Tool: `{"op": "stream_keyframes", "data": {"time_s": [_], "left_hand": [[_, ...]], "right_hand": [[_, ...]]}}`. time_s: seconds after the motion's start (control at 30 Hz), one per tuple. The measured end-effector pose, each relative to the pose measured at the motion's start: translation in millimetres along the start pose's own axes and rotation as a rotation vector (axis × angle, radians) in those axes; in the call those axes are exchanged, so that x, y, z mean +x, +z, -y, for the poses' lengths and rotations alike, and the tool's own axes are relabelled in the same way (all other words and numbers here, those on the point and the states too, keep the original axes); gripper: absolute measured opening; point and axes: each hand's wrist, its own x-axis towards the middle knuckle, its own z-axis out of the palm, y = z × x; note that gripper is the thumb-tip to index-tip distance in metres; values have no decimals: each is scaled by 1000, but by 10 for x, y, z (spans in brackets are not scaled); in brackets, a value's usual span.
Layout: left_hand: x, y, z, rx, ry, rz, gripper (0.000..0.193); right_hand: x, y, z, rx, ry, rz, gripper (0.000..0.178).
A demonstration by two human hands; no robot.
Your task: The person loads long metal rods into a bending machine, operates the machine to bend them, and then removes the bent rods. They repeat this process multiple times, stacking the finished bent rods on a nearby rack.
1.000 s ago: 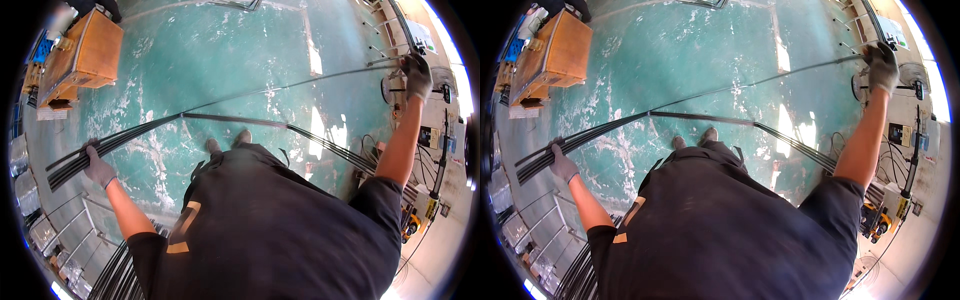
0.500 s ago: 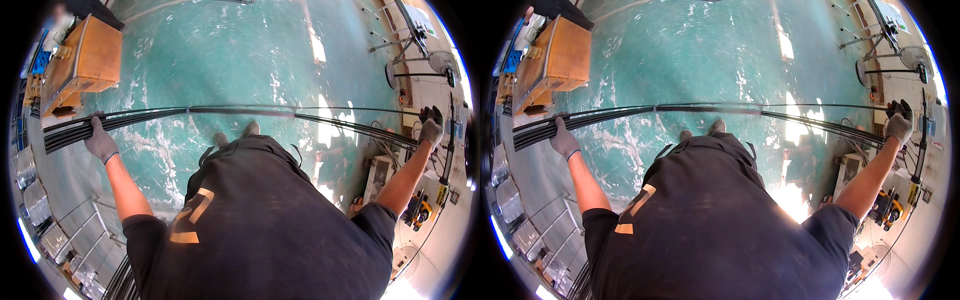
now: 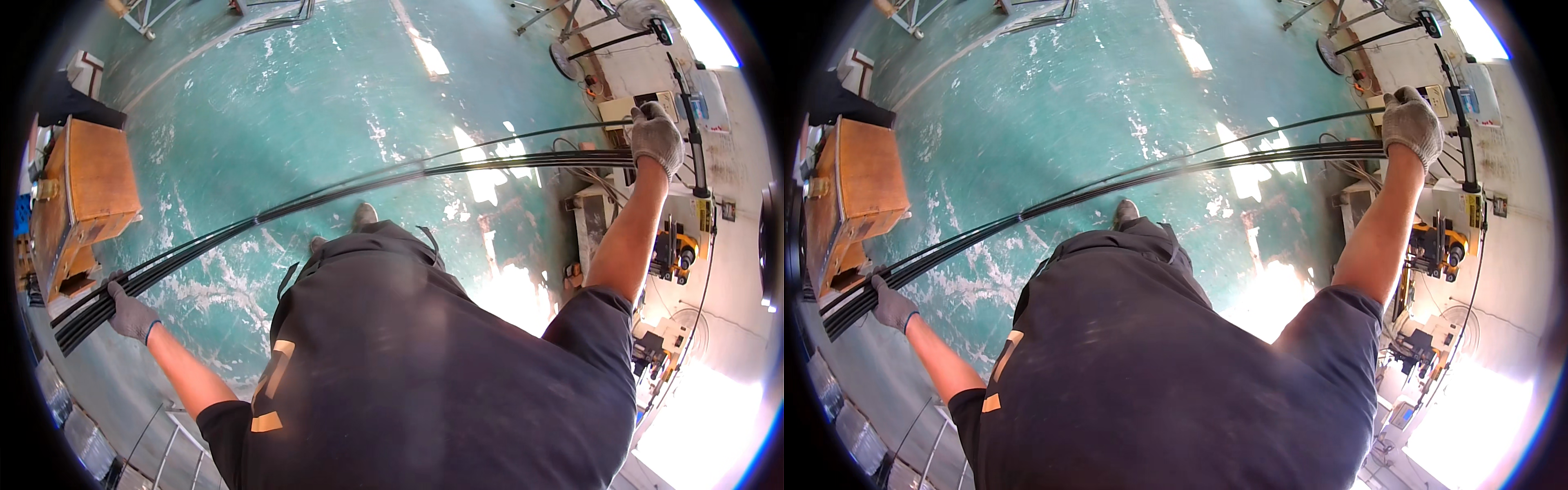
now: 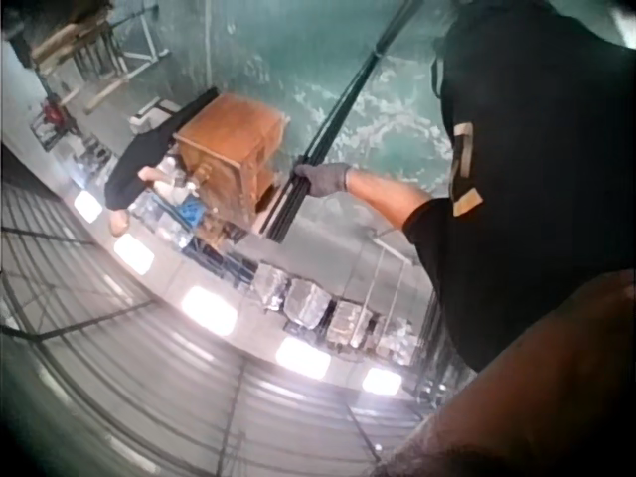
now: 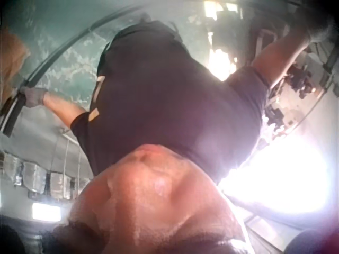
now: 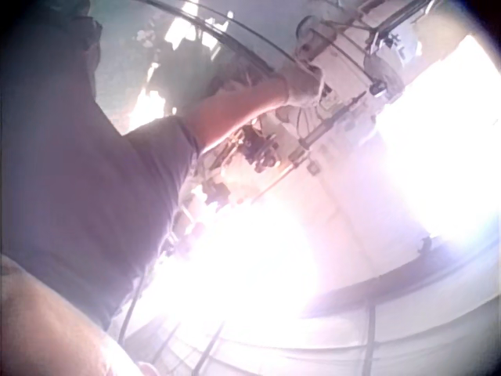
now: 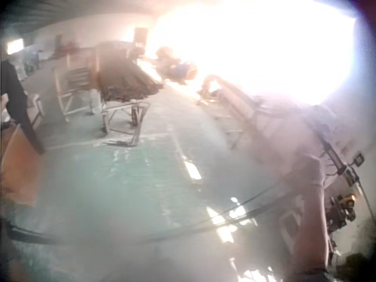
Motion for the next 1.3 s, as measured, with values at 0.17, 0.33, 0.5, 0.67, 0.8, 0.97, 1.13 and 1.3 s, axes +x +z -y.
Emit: {"op": "stream_keyframes", "data": {"time_s": [0.17,0.33,0.5,0.67,0.8,0.97,1.13,1.3], "left_hand": [[-65,-33,-78,25,-5,8,19],[-41,-27,-34,39,11,4,19],[-72,20,-64,37,-16,-36,18],[15,-24,69,6,17,-44,18],[-29,22,-25,72,-18,-88,19],[138,-18,145,146,2,-140,23],[458,-233,683,33,-51,-87,40],[287,-91,520,6,-50,-90,28]], "right_hand": [[33,-178,-289,-27,-54,197,33],[129,-124,-538,399,-96,207,27],[138,-181,-571,376,-144,262,25],[198,-163,-626,389,-158,340,26],[194,26,-810,697,-83,312,30],[159,207,-1261,1146,55,362,38],[127,348,-1526,1440,72,101,49],[-379,835,-1436,2017,-54,20,92]]}}
